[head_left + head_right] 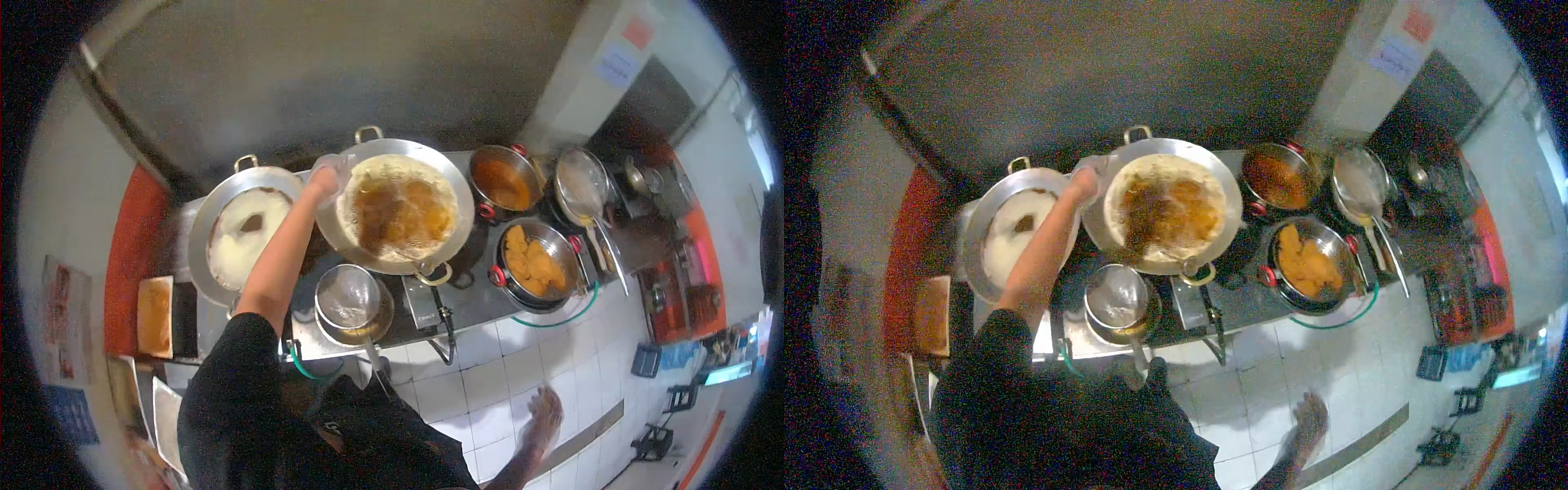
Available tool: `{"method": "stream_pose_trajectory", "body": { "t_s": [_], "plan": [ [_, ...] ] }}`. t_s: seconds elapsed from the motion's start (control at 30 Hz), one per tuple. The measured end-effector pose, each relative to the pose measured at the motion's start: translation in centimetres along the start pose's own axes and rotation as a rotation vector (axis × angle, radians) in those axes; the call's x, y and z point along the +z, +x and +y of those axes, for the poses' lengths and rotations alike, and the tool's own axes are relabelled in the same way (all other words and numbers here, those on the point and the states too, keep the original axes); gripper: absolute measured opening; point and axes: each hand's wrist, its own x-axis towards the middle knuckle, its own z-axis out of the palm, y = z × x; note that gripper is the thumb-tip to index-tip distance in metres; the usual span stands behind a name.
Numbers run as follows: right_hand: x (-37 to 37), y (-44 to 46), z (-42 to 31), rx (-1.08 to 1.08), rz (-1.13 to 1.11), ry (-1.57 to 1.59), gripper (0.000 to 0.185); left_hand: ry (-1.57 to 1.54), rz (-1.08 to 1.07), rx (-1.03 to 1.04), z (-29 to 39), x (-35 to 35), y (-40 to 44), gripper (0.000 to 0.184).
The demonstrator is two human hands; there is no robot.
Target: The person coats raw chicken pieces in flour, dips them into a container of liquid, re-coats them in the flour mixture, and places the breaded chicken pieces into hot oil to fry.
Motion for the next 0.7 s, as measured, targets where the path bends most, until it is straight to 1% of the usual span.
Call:
{"method": "stream_pose_trajectory", "body": {
  "t_s": [0.07, 0.1, 0.17, 0.2, 0.27, 0.33, 0.37, 0.4, 0.43, 0.47, 0.53, 0.57, 0.6, 0.67, 0.7],
  "plan": [
    [4.8, 1.7, -0.4, -0.216, -0.151, -0.001, 0.039, -0.219, 0.135, 0.014, 1.7, -6.0, -6.0, 0.035],
    [8.1, 1.7, -2.2, -0.274, -0.269, -0.037, 0.039, -0.225, 0.162, -0.006, 0.4, -7.6, -8.1, 0.037],
    [15.7, 0.5, -6.3, -0.316, -0.524, -0.034, 0.041, -0.235, 0.216, -0.051, -2.5, -10.5, -13.0, 0.04],
    [19.3, -0.4, -7.7, -0.296, -0.661, 0.004, 0.042, -0.274, 0.248, -0.071, -3.4, -11.9, -16.3, 0.04],
    [24.9, -2.8, -8.0, -0.078, -0.928, 0.155, 0.045, -0.35, 0.326, -0.126, -4.2, -15.5, -23.8, 0.039],
    [30.2, -7.5, -8.4, 0.119, -1.118, 0.285, 0.047, -0.381, 0.291, -0.195, -5.6, -18.2, -30.9, 0.037],
    [32.4, -10.1, -8.1, 0.172, -1.231, 0.305, 0.047, -0.398, 0.281, -0.23, -6.6, -19.4, -34.2, 0.037],
    [34.4, -12.7, -7.5, 0.231, -1.341, 0.324, 0.048, -0.32, 0.427, -0.141, -8.9, -19.5, -37.3, 0.034],
    [36.3, -14.9, -6.3, 0.297, -1.464, 0.315, 0.048, -0.237, 0.433, -0.228, -10.7, -20.4, -40.6, 0.033],
    [38.2, -17.4, -5.1, 0.478, -1.544, 0.263, 0.052, -0.156, 0.435, -0.317, -12.2, -21.3, -43.9, 0.033],
    [40.3, -23.1, -4.0, 0.638, -1.781, 0.268, 0.057, -0.487, 0.604, -0.443, -14.4, -21.5, -50.3, 0.037],
    [41.3, -25.5, -2.0, 0.652, -1.906, 0.248, 0.062, -0.653, 0.7, -0.49, -15.6, -21.3, -53.6, 0.04],
    [42.2, -28.5, -0.9, 0.698, -2.009, 0.196, 0.065, -0.829, 0.649, -0.516, -17.5, -21.7, -56.8, 0.053],
    [42.8, -35.5, -0.8, 0.802, -2.114, 0.091, 0.069, -1.35, 0.82, -0.403, -15.0, -24.1, -61.3, 0.055],
    [43.5, -38.4, 0.4, 0.888, -2.187, 0.046, 0.071, -1.501, 0.866, -0.447, -16.3, -23.9, -63.5, 0.059]
  ]
}}
